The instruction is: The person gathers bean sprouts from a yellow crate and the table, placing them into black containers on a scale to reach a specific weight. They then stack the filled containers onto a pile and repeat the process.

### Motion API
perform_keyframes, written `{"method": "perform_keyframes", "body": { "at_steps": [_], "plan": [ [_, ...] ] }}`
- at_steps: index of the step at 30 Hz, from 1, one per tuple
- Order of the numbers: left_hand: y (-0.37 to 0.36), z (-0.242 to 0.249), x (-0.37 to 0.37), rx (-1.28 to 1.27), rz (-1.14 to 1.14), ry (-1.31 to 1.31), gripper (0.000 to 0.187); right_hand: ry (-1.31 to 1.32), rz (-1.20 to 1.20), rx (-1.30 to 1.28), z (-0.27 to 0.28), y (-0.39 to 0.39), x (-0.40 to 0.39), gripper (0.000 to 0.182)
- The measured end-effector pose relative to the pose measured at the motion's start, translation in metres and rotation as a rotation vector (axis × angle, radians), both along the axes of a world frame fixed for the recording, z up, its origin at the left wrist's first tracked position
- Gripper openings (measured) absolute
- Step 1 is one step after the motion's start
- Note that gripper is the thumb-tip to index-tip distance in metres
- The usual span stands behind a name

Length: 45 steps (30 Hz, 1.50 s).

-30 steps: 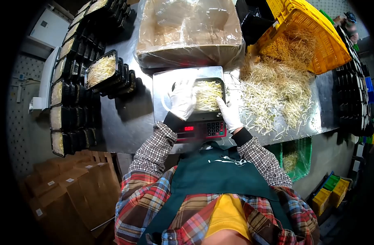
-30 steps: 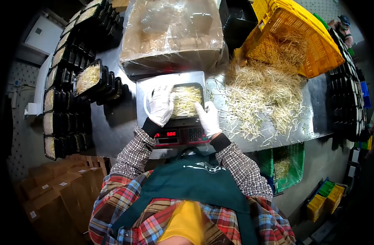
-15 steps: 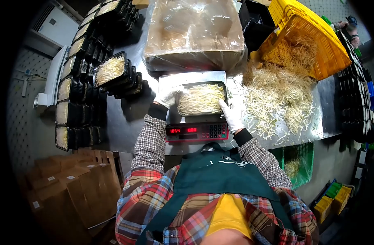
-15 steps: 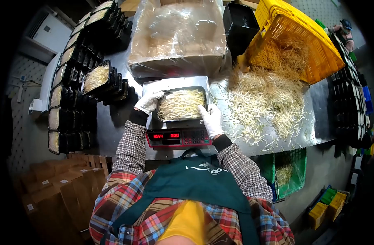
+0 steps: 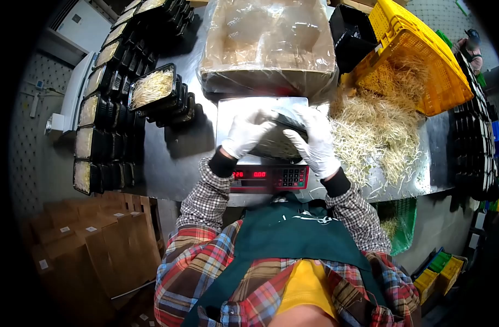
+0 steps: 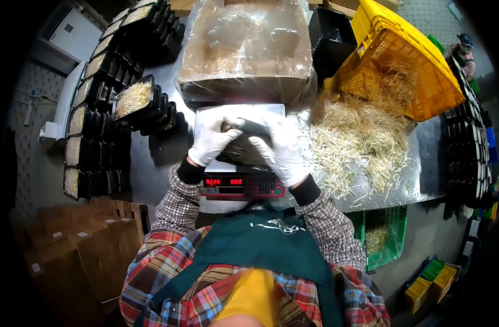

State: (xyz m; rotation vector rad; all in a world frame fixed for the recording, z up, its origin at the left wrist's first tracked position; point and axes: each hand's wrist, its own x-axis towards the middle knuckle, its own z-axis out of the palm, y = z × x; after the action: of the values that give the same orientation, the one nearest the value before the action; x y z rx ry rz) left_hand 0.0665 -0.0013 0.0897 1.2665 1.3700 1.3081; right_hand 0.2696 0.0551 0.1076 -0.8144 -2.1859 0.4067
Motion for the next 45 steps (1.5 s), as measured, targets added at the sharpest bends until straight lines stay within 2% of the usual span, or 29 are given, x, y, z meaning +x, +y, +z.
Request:
{"method": "perform_keyframes", "body": {
  "at_steps": [3,4,5,6,8,9,10,11,13,15,16,17,18,19,21,22,24,27,29,31,32,33,34,36,37,39,40,43,45],
  "plan": [
    [-0.003,0.014,-0.002,-0.138,-0.042,0.153,0.041,0.016,0.138,-0.245,-0.010,0.010,-0.016,0.026],
    [-0.008,0.012,-0.004,-0.044,0.074,0.197,0.050,0.169,0.107,-0.220,-0.009,0.011,-0.019,0.016],
    [-0.017,0.005,-0.006,0.047,0.188,0.240,0.059,0.237,0.068,-0.248,-0.016,0.014,-0.020,0.018],
    [-0.027,-0.013,-0.011,-0.056,0.278,0.322,0.071,0.288,0.027,-0.345,-0.023,0.015,-0.018,0.019],
    [-0.037,-0.042,-0.011,-0.207,0.232,-0.108,0.057,0.355,0.000,-0.508,-0.028,0.015,-0.014,0.023],
    [-0.039,-0.045,-0.002,-0.136,0.217,-0.208,0.048,0.379,0.013,-0.631,-0.035,0.015,-0.011,0.026],
    [-0.040,-0.046,0.009,-0.050,0.309,-0.340,0.031,0.381,0.010,-0.670,-0.038,0.014,-0.010,0.029],
    [-0.041,-0.061,0.013,-0.065,0.461,-0.389,0.025,0.382,0.006,-0.711,-0.040,0.012,-0.009,0.031],
    [-0.043,-0.035,0.026,0.046,0.522,-0.355,0.022,0.335,0.024,-0.368,-0.019,0.004,-0.010,0.035],
    [-0.050,-0.005,0.043,0.119,0.524,-0.088,0.019,0.262,0.036,-0.049,0.005,0.001,-0.014,0.046],
    [-0.049,-0.001,0.044,0.276,0.505,0.213,0.021,0.147,0.116,0.003,0.027,-0.004,-0.013,0.046],
    [-0.052,0.009,0.047,0.352,0.491,0.333,0.025,0.033,0.191,0.055,0.042,-0.008,-0.011,0.046],
    [-0.054,0.019,0.048,0.365,0.478,0.370,0.026,0.044,0.324,0.004,0.043,-0.006,-0.012,0.041],
    [-0.057,0.027,0.048,0.378,0.463,0.407,0.027,0.158,0.336,-0.090,0.042,-0.012,-0.017,0.036],
    [-0.062,0.041,0.050,0.404,0.431,0.451,0.029,0.145,0.342,-0.168,0.049,-0.018,-0.014,0.033],
    [-0.065,0.046,0.050,0.420,0.416,0.470,0.031,0.146,0.366,-0.121,0.055,-0.020,-0.014,0.029],
    [-0.069,0.047,0.050,0.460,0.399,0.524,0.034,0.157,0.423,-0.209,0.060,-0.023,-0.012,0.027],
    [-0.066,0.037,0.044,0.424,0.375,0.604,0.025,0.066,0.421,-0.193,0.048,-0.020,-0.017,0.023],
    [-0.066,0.013,0.037,0.310,0.338,0.505,0.022,-0.032,0.359,-0.110,0.041,-0.016,-0.023,0.024],
    [-0.068,0.020,0.020,0.201,0.510,0.386,0.021,-0.089,0.182,0.073,0.055,-0.014,-0.025,0.043],
    [-0.068,0.023,-0.002,0.170,0.611,0.277,0.022,0.052,0.152,0.027,0.061,-0.008,-0.024,0.045],
    [-0.063,0.019,-0.029,0.250,0.723,-0.045,0.027,0.191,0.120,-0.025,0.062,-0.001,-0.021,0.047],
    [-0.068,0.025,-0.062,0.184,0.856,0.086,0.029,0.236,0.061,-0.124,0.056,0.003,-0.014,0.044],
    [-0.061,0.061,-0.106,0.341,1.088,-0.151,0.026,0.346,0.025,-0.366,0.037,0.008,-0.002,0.037],
    [-0.057,0.064,-0.137,0.462,1.102,-0.281,0.025,0.292,0.010,-0.405,0.026,0.011,0.003,0.034],
    [-0.054,0.078,-0.184,0.388,1.168,-0.446,0.017,0.274,0.064,-0.476,0.010,0.005,0.002,0.031],
    [-0.051,0.055,-0.230,0.437,1.126,-0.548,0.018,0.201,0.050,-0.459,0.002,0.001,0.003,0.028],
    [-0.040,0.033,-0.288,0.436,1.187,-0.615,0.014,0.094,0.081,-0.479,-0.016,-0.009,0.006,0.029],
    [-0.046,0.016,-0.306,0.304,1.183,-0.547,0.010,0.109,0.088,-0.476,-0.028,-0.012,0.011,0.030]
  ]
}}
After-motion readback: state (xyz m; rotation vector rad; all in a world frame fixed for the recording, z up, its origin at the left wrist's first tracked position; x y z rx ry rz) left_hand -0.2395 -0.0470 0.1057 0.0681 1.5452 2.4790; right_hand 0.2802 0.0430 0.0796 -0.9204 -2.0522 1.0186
